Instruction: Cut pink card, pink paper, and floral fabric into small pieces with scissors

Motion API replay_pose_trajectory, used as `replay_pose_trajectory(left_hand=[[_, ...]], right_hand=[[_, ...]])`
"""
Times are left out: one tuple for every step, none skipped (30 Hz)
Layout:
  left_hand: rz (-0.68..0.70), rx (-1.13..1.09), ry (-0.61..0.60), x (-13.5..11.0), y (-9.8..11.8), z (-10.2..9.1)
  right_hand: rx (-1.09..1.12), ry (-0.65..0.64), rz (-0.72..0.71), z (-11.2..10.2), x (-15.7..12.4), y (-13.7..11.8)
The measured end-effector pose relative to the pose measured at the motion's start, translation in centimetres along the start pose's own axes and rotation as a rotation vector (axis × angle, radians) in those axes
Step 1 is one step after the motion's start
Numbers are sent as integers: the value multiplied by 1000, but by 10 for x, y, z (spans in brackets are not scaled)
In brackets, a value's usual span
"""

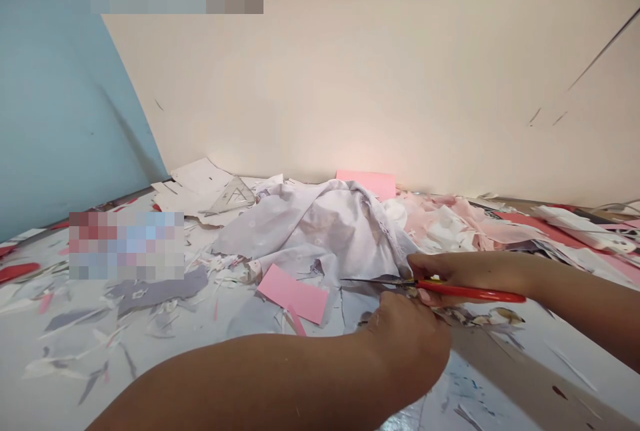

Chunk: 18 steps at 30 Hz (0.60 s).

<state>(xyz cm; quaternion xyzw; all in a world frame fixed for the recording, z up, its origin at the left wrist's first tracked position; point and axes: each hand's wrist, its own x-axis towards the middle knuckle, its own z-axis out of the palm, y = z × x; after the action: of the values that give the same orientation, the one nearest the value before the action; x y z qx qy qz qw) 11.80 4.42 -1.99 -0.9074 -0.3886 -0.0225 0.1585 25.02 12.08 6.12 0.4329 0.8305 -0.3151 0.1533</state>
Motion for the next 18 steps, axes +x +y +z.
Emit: replay_pose_trajectory(left_hand=[[-3,4,5,0,0,0],[-7,5,12,0,1,0],[-10,4,16,0,1,0],[-15,0,17,0,1,0],[-18,-8,13,0,1,0],[-16,-20,6,0,1,0],[-12,-32,-6,0,1,0],[-12,-41,-20,0,1,0],[-10,-46,-28,1,1,0],[-9,-49,-32,1,1,0],[-9,-53,-34,1,1,0],[-12,-59,-35,1,1,0],[-12,-67,-34,2,0,1],[-9,-77,-28,2,0,1],[-6,-84,-21,2,-1,1],[-5,-87,-12,2,-1,2],[-4,-86,2,2,-1,2],[-1,-85,12,2,-2,2]], right_hand=[[2,0,-7,-1,0,-1],[8,-1,-17,-1,1,-3],[20,-8,-27,-2,1,-5],[33,-19,-33,-3,1,-7],[43,-27,-33,-5,1,-9],[50,-31,-30,-6,2,-10],[53,-27,-25,-6,3,-11],[55,-24,-26,-7,4,-10],[60,-14,-32,-7,6,-9],[68,-1,-39,-6,7,-7],[81,9,-43,-5,9,-4],[96,13,-37,-4,12,-1],[114,12,-21,-2,14,2],[134,5,-1,-1,16,4],[153,-9,18,0,18,7],[167,-30,33,1,19,9],[174,-36,38,1,20,11],[169,-25,33,1,21,11]])
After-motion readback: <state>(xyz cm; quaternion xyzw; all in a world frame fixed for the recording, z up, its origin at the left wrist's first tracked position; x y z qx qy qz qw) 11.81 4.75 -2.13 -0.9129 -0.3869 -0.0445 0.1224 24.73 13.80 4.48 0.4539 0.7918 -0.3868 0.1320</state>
